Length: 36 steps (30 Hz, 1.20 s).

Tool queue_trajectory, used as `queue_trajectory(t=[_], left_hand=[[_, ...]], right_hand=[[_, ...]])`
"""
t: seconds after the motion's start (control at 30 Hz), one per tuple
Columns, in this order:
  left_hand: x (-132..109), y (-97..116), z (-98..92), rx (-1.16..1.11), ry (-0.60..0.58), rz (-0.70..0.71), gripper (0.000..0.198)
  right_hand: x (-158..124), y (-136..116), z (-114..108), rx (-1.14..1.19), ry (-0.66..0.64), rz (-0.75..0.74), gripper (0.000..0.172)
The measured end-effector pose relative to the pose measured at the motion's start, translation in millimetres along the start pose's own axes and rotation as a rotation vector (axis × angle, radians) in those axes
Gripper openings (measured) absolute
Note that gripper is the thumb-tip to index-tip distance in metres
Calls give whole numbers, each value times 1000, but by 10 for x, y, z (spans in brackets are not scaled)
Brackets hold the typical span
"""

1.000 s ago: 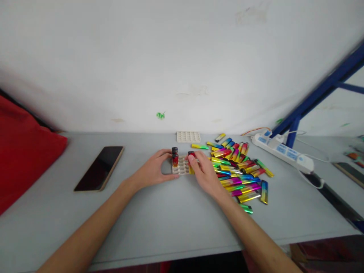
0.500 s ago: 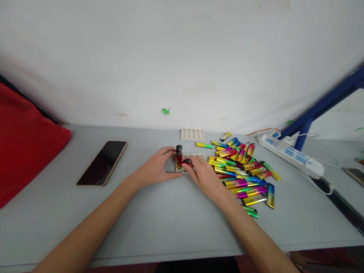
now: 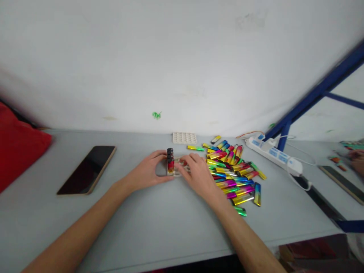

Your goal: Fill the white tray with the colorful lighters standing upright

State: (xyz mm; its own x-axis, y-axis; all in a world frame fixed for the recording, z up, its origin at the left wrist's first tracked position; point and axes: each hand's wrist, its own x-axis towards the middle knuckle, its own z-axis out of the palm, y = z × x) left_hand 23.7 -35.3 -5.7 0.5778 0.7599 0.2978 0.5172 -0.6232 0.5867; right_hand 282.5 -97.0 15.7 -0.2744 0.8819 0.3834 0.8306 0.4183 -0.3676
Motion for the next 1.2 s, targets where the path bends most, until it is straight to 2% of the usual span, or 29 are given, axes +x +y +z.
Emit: queue_trajectory(t=[0.13,0.23,0.37,0.47,0.57,0.63,0.77,0.9,0.97,1.1,1.2], left_hand=[[18,-39,14,9,4,8,65],[30,-69,21,8,16,29,64],[35,-82,23,11,9,31,65],[36,-74,25,3,7,37,64],[40,-61,23,-8,16,35,63],[43,-52,16,-12,19,31,63],[40,-36,3,1,25,29,62],[22,-35,1,23,29,14,63],[12,-43,-1,24,22,5,64],[-5,-48,-15,36,12,-10,66],[-9,-28,-27,35,13,-11,64]], right_hand=[[213,460,-193,-67,41,122,24],[402,700,-274,-183,-70,187,25],[548,789,-275,-220,-224,159,30],[574,804,-296,-145,-174,161,25],[540,822,-363,136,-23,185,15],[488,802,-403,410,72,243,15],[362,603,-410,952,213,374,44],[285,299,-337,1218,278,472,55],[260,172,-291,1272,248,493,63],[198,-2,-191,1353,67,472,70],[154,-82,-122,1312,-18,497,76]])
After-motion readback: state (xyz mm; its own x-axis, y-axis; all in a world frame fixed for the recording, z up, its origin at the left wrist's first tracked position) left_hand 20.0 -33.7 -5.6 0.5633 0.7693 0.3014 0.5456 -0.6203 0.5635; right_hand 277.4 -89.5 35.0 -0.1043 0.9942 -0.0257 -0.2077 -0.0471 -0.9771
